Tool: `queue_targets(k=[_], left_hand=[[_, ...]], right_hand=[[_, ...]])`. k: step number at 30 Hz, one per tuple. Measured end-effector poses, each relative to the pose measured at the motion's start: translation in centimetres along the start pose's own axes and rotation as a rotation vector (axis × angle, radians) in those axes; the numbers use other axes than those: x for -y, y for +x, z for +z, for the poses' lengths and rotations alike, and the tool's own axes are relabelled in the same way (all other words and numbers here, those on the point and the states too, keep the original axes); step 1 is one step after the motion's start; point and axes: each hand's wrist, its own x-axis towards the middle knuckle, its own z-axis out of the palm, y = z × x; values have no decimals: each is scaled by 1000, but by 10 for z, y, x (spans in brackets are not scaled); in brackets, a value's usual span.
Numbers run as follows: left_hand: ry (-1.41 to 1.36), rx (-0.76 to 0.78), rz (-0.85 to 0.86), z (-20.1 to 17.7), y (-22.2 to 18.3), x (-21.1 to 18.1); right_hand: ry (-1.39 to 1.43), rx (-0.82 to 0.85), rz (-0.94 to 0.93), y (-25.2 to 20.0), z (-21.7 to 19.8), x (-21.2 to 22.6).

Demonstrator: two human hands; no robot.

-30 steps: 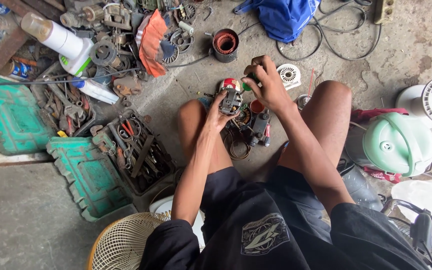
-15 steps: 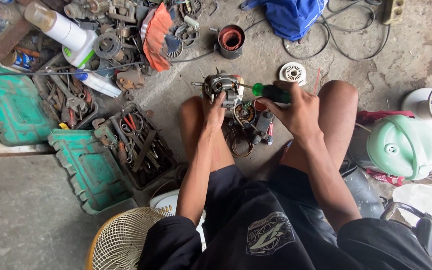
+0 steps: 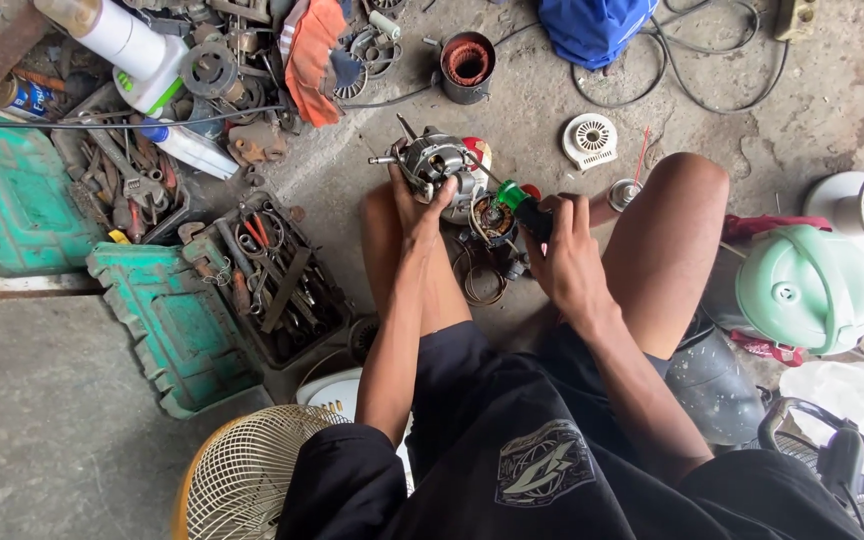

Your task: Disassembling and cleaning an electric fan motor using a screwdriver and manual manipulation.

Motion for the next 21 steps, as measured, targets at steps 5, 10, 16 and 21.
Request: queue_targets(k=[5,10,16,21], left_hand=[[75,-9,55,2,5,0],[166,-35,26,8,6,-5],[218,-61,-78,23,3,-21],[290,-52,-104,22,3,-36]], right_hand=[[-191,-79,-2,1,39,-49],[-122,82,143,27,35,-53],[40,349,143,52,2,-45],[198,228,-52,64,-6,-69]])
